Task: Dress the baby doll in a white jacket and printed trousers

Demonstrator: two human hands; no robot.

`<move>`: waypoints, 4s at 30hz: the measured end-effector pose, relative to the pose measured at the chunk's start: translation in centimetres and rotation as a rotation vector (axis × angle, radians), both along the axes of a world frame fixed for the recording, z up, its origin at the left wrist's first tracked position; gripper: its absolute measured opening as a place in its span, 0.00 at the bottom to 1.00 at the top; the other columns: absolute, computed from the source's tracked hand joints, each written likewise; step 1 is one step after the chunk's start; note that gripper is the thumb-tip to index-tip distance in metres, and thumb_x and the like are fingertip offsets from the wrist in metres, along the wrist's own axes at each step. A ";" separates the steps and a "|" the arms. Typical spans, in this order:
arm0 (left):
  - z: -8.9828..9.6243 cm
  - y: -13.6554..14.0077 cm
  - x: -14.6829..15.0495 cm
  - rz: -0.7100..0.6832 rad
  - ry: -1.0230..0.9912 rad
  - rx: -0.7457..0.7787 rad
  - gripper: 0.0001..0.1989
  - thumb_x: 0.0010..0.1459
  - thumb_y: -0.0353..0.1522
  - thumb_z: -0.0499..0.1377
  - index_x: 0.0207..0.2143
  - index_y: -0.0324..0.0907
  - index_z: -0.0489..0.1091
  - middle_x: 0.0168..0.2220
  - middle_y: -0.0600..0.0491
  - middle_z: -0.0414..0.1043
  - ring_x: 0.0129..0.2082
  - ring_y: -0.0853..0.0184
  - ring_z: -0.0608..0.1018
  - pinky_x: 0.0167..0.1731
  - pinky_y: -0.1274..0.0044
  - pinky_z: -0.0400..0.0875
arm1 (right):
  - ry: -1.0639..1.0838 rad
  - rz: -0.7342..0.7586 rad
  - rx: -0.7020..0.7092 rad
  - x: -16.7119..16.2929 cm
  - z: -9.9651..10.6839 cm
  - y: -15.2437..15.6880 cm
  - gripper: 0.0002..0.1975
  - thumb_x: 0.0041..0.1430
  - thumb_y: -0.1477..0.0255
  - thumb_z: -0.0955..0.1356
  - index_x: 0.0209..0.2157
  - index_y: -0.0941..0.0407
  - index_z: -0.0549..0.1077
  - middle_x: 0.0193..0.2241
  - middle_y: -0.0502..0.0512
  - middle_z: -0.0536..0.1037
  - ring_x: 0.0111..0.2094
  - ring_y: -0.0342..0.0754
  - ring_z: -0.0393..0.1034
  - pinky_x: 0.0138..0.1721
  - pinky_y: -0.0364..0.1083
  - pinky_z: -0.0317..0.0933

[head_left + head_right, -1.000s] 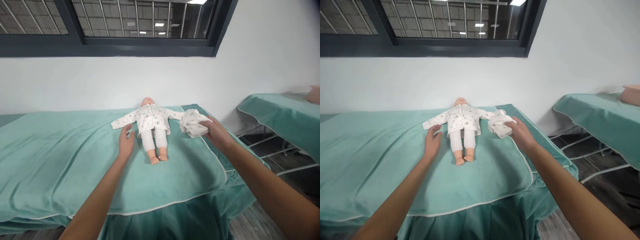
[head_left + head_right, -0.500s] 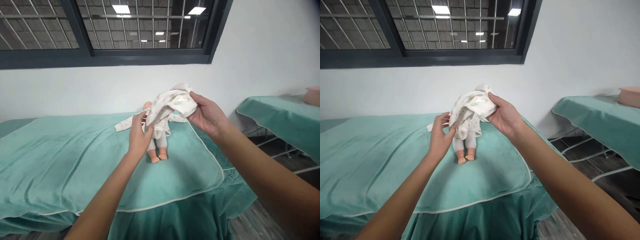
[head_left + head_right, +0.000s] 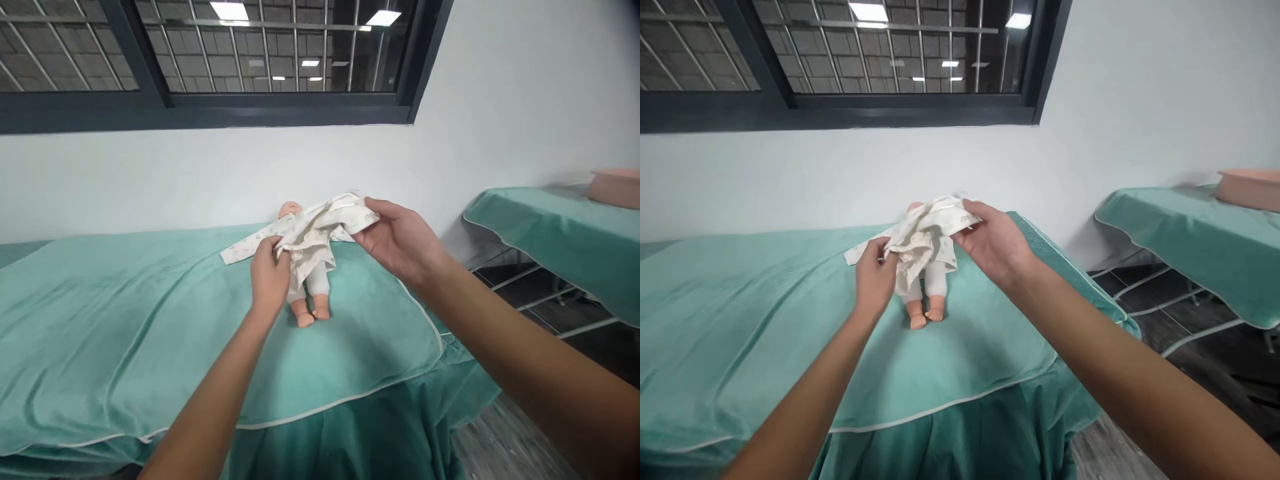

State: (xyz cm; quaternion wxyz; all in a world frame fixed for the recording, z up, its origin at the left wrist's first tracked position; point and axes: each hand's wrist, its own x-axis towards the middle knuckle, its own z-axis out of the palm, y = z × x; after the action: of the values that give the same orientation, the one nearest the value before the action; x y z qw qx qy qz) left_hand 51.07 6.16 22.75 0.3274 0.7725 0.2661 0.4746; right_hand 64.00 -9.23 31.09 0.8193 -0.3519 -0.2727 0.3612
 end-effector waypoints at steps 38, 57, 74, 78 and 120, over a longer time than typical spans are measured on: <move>9.7 -1.7 -0.8 -0.689 0.107 -0.338 0.16 0.53 0.44 0.63 0.34 0.40 0.72 0.32 0.54 0.72 0.31 0.68 0.72 0.30 0.78 0.65 | -0.685 -0.335 -0.244 1.2 2.8 1.8 0.08 0.44 0.74 0.66 0.19 0.55 0.61 0.17 0.44 0.57 0.21 0.40 0.51 0.23 0.42 0.46; 7.6 0.3 0.4 -0.741 -0.062 -0.634 0.17 0.53 0.42 0.65 0.40 0.40 0.73 0.38 0.50 0.75 0.38 0.63 0.77 0.37 0.75 0.70 | -0.734 -0.007 -0.251 3.1 -1.8 4.4 0.10 0.47 0.65 0.73 0.27 0.54 0.70 0.24 0.47 0.70 0.27 0.43 0.64 0.28 0.42 0.57; 4.6 0.1 1.9 -0.859 0.082 -0.738 0.21 0.49 0.40 0.69 0.44 0.40 0.73 0.41 0.46 0.78 0.42 0.56 0.78 0.42 0.69 0.71 | -0.450 0.077 -0.243 3.8 -4.2 5.5 0.22 0.57 0.48 0.67 0.37 0.53 0.70 0.29 0.52 0.75 0.30 0.47 0.70 0.30 0.44 0.64; 4.4 0.6 2.3 -0.842 -0.128 -0.810 0.20 0.49 0.37 0.69 0.43 0.39 0.72 0.41 0.48 0.77 0.43 0.59 0.79 0.43 0.71 0.71 | -0.599 0.424 -0.304 3.3 -4.6 4.7 0.21 0.53 0.54 0.72 0.40 0.56 0.74 0.35 0.54 0.78 0.34 0.47 0.73 0.33 0.44 0.66; 7.3 2.5 -0.9 -0.773 -0.287 -0.806 0.26 0.56 0.45 0.61 0.51 0.38 0.70 0.40 0.45 0.78 0.44 0.53 0.80 0.46 0.65 0.75 | -0.189 0.229 0.011 -1.8 -3.8 9.3 0.17 0.54 0.60 0.72 0.43 0.53 0.72 0.39 0.52 0.79 0.43 0.50 0.73 0.46 0.48 0.68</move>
State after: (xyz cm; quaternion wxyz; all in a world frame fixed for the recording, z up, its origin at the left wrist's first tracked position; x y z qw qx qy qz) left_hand 50.13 8.63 30.05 0.7784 0.5558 0.0772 0.2816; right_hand 62.19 0.11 27.27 0.7452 -0.3466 -0.3890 0.4161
